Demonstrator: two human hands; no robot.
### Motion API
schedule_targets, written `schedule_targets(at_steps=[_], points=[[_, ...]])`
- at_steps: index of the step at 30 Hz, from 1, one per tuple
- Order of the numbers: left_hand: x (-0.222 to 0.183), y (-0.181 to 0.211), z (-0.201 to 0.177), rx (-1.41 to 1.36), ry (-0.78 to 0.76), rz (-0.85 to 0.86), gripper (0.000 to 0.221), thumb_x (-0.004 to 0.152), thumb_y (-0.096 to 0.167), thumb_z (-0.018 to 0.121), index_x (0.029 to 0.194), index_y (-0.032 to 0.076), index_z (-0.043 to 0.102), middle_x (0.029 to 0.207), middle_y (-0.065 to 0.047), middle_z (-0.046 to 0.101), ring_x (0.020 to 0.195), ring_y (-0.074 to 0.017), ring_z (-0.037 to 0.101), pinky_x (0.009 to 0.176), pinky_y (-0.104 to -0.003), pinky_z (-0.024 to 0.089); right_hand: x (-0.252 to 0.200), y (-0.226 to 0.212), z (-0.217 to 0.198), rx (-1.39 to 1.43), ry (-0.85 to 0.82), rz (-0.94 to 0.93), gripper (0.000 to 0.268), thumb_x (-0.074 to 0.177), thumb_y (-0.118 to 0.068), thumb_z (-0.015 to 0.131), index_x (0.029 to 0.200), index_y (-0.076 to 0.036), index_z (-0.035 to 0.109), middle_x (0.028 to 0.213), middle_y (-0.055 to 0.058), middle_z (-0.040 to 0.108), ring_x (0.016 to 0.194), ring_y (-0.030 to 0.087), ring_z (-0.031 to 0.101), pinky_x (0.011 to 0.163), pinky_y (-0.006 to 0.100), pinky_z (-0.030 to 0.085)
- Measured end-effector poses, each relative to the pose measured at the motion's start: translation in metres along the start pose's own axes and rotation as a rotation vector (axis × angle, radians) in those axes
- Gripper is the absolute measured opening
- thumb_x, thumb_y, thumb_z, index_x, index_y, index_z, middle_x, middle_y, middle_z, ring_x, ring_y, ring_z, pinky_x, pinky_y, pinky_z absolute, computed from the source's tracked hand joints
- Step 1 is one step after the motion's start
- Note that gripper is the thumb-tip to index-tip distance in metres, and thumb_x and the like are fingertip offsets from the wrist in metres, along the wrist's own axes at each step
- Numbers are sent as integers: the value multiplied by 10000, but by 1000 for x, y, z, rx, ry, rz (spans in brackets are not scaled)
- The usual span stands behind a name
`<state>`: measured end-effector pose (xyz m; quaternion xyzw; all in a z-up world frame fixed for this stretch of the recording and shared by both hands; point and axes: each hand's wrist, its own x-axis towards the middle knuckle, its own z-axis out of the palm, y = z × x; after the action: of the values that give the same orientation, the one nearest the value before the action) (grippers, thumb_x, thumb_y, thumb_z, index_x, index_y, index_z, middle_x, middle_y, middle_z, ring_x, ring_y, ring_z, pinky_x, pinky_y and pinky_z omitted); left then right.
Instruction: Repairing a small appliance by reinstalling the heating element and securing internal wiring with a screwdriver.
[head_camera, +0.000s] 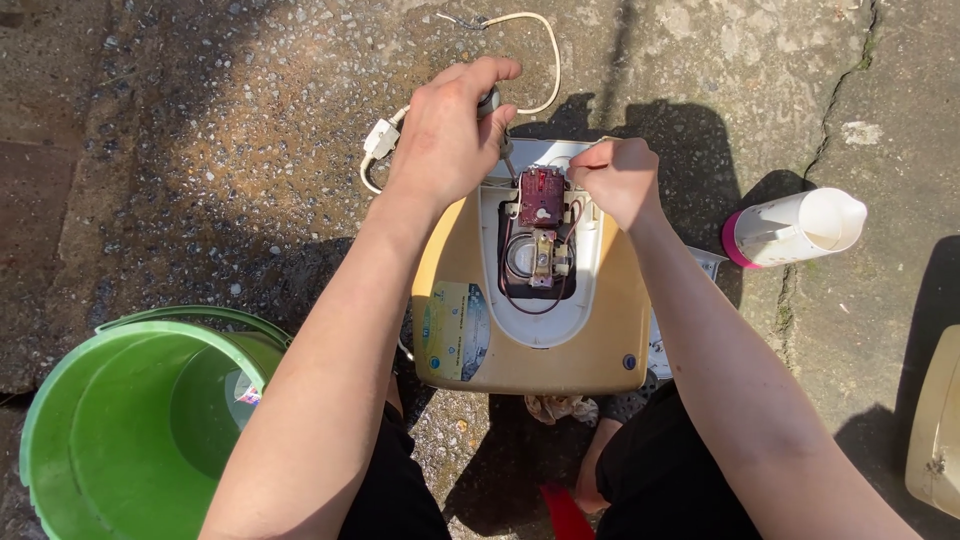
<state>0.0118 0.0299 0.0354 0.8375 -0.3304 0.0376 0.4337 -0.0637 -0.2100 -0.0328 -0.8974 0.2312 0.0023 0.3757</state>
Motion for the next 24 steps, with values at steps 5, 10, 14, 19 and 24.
schedule_targets(at_steps=[5,10,14,19,24], points=[[0,-2,1,2,13,23,322,951,107,675,1269,137,632,1159,-154,713,930,-349,704,877,-458,517,7,18,12,71,-29,-3,159,709,-122,738,851,-145,807,760,-49,769,709,19,657,663,159,511],[0,-1,0,-11,8,20,304,956,99,670,1257,128,636,1193,-157,712,993,-346,700,905,-462,512,21,40,25,53,-33,-116,107,719,-31,729,738,-128,772,713,-21,762,580,39,634,499,185,500],[-2,-3,2,-11,22,4,278,963,106,661,1236,152,632,1078,-150,698,802,-329,691,827,-457,508,34,62,34,-210,119,-426,171,690,1,719,719,-156,781,666,-21,740,596,91,678,643,254,558],[-4,1,-2,-51,-10,-24,235,1002,150,633,1231,183,592,1062,-130,657,920,-331,657,843,-445,484,20,44,37,-409,13,-151,372,740,66,473,843,-177,734,846,47,733,755,407,726,714,514,575],[-4,17,-6,-150,-103,-38,177,1043,173,607,1209,213,560,1154,-112,654,858,-262,629,796,-428,494,21,43,34,-504,-89,-245,379,792,135,538,965,-145,726,849,25,760,770,293,743,751,495,616]])
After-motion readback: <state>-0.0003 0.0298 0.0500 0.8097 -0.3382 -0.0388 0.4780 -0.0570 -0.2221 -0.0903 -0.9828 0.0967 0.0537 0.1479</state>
